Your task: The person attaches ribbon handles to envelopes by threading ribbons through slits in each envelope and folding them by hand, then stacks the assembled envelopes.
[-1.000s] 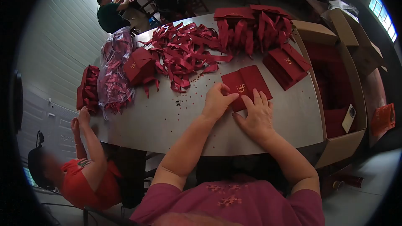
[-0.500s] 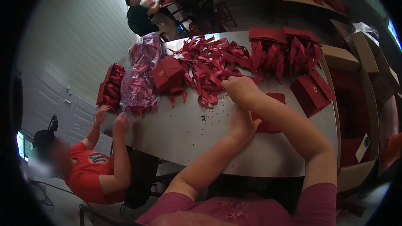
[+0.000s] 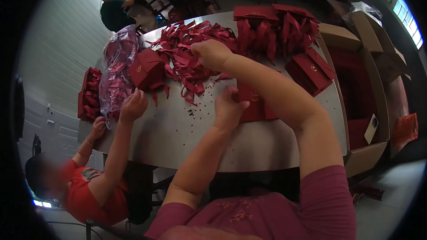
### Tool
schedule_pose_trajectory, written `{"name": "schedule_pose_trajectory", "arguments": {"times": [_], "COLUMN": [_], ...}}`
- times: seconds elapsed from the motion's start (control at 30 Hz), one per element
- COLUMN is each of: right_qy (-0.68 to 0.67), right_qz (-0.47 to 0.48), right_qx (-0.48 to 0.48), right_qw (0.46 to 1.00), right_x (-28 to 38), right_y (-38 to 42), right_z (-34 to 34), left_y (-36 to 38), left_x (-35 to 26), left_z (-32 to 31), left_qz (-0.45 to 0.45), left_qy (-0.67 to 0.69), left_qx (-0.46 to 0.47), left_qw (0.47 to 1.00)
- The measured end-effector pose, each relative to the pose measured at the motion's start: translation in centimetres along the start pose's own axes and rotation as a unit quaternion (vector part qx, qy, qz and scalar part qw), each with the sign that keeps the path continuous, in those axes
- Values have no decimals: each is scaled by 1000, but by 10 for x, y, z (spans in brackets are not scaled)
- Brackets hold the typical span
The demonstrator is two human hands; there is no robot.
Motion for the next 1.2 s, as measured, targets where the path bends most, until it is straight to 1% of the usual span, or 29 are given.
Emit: {"name": "schedule_pose_trajectory", "arguments": {"times": [0.03,0.07,0.13,0.17,0.2,0.23,0.27,0.3,0.33,0.37,0.43,0.47,0.53,0.57,0.6,0.63,0.67,0.7,0.73,0.8,0.87,0.9,0.93,0.97,1.0,1.03,1.1,1.2], "right_qy": [-136,-268,-458,-462,-465,-493,-521,-543,-560,-560,-564,-565,-443,-443,-398,-350,-219,-83,-10,50,-77,-219,-221,-344,-459,-461,-459,-483], "right_qz": [-74,-147,-124,-147,-167,-165,-164,-215,-263,-263,-76,-75,-122,-124,-179,-231,-184,-134,-192,-90,-52,-174,-174,-246,-315,-318,-386,-366], "right_qx": [-3,-11,-52,-89,-124,-142,-159,-224,-288,-288,-208,-207,-335,-338,-260,-178,-164,-147,-130,-137,-110,-59,-59,-74,-88,-86,-21,-9], "right_qw": [988,952,879,870,860,842,823,780,731,731,796,795,823,821,861,890,944,977,973,985,990,958,958,903,826,824,800,795], "right_x": [6,9,20,32,45,49,56,85,107,102,92,92,87,74,55,41,31,25,31,20,0,-2,-4,-11,-14,-14,-17,-29], "right_y": [2,6,19,31,46,63,75,87,99,113,145,154,176,188,200,207,208,203,200,195,192,193,192,193,194,196,202,208], "right_z": [16,36,78,104,130,153,171,191,204,210,233,231,233,236,237,229,213,195,177,137,96,83,73,60,52,54,58,49], "left_y": [0,-1,-6,-10,-15,-18,-16,-14,-14,-13,-12,-11,-9,-8,-8,-9,-10,-12,-12,-10,-9,-10,-11,-12,-11,-10,-9,-9], "left_x": [0,1,6,13,25,33,21,18,17,17,11,9,2,0,2,5,6,5,5,5,2,4,5,7,7,6,3,4], "left_z": [0,-1,3,1,-1,-2,2,4,3,3,4,4,5,4,3,2,2,2,3,3,6,7,8,8,9,8,6,3], "left_qz": [-34,-33,3,7,30,52,75,78,118,158,153,149,156,165,166,179,189,187,191,198,170,172,166,160,163,167,172,170], "left_qy": [-68,-63,-32,-30,17,64,-5,-5,52,108,133,159,180,203,200,211,222,219,226,231,220,218,201,185,184,187,189,222], "left_qx": [12,28,8,15,16,15,27,30,44,57,72,87,98,110,112,114,115,114,118,122,129,128,130,131,129,133,139,146], "left_qw": [997,997,999,999,999,996,997,997,991,980,977,972,966,959,959,954,950,951,948,945,952,952,957,961,961,959,957,949]}}
Point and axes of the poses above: each hand's wrist, its own y-axis away from the middle knuckle, its own z-axis out of the back of the hand, x = y × z, the point moved 3 cm from there along -y, towards the middle knuckle, and after that the axes turned 1 degree about -y, right-handed, at the moved point
